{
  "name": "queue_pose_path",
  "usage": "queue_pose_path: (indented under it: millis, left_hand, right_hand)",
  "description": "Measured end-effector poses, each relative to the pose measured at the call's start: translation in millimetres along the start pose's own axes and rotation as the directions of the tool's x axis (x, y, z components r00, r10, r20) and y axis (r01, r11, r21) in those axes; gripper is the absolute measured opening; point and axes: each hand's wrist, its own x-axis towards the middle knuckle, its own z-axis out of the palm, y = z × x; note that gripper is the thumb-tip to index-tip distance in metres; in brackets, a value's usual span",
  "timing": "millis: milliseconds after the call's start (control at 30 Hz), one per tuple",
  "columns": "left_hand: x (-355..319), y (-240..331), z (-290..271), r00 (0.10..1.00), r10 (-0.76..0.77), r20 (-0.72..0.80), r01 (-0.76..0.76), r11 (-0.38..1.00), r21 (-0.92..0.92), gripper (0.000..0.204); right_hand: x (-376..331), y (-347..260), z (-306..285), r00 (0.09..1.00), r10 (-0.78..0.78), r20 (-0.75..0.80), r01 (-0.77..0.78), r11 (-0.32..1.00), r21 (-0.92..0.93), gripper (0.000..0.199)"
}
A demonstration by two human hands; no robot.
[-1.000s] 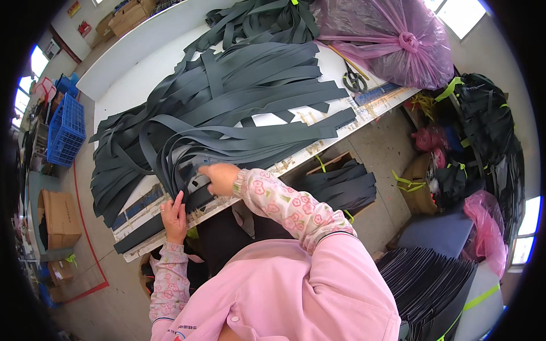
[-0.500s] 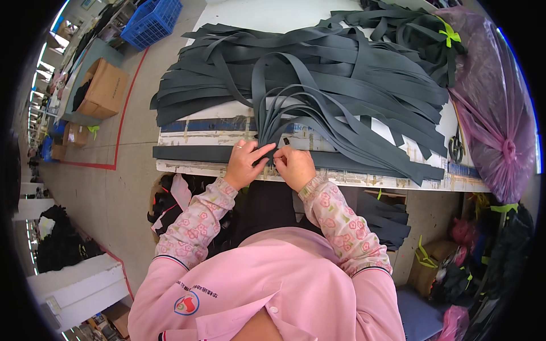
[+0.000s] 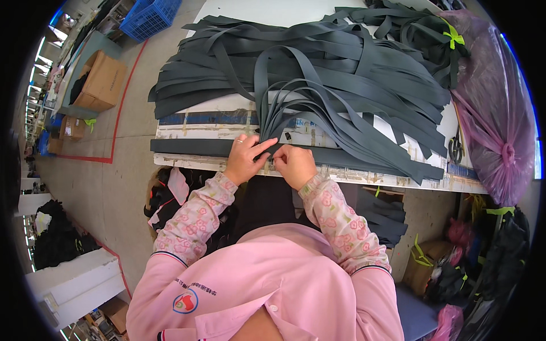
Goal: Organizing and aligning dark fabric straps on a workspace.
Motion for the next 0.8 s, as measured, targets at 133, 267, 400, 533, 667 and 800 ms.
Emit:
queue_pose_path:
  millis: [133, 267, 400, 533, 667, 800]
  left_hand:
    - [1, 1, 0, 0.999, 0.025, 0.026, -0.026, 1.000, 0.011, 0.047]
    - [0, -2, -1, 0.999, 0.053, 0.008, -0.053, 0.998, 0.021, 0.047]
    - [1, -3, -2, 0.998, 0.043, 0.037, -0.044, 0.999, 0.025, 0.051]
    - [-1, -5, 1, 0.999, 0.034, 0.039, -0.035, 0.999, 0.025, 0.055]
    - [-1, -5, 2, 0.998, 0.037, 0.049, -0.038, 0.999, 0.025, 0.055]
    - [0, -4, 1, 0.998, 0.038, 0.040, -0.039, 0.999, 0.024, 0.055]
  right_hand:
    - [-19, 54, -53, 0.984, 0.167, -0.068, -0.132, 0.924, 0.358, 0.011]
    - [-47, 98, -119, 0.952, 0.263, -0.157, -0.188, 0.908, 0.375, 0.006]
    - [-61, 113, -126, 0.966, 0.177, -0.187, -0.150, 0.977, 0.150, 0.009]
    - [-63, 101, -123, 0.968, 0.154, -0.199, -0.146, 0.988, 0.052, 0.008]
    - [-64, 99, -121, 0.960, 0.166, -0.224, -0.160, 0.986, 0.045, 0.009]
    - [-63, 101, -115, 0.963, 0.119, -0.240, -0.133, 0.990, -0.045, 0.010]
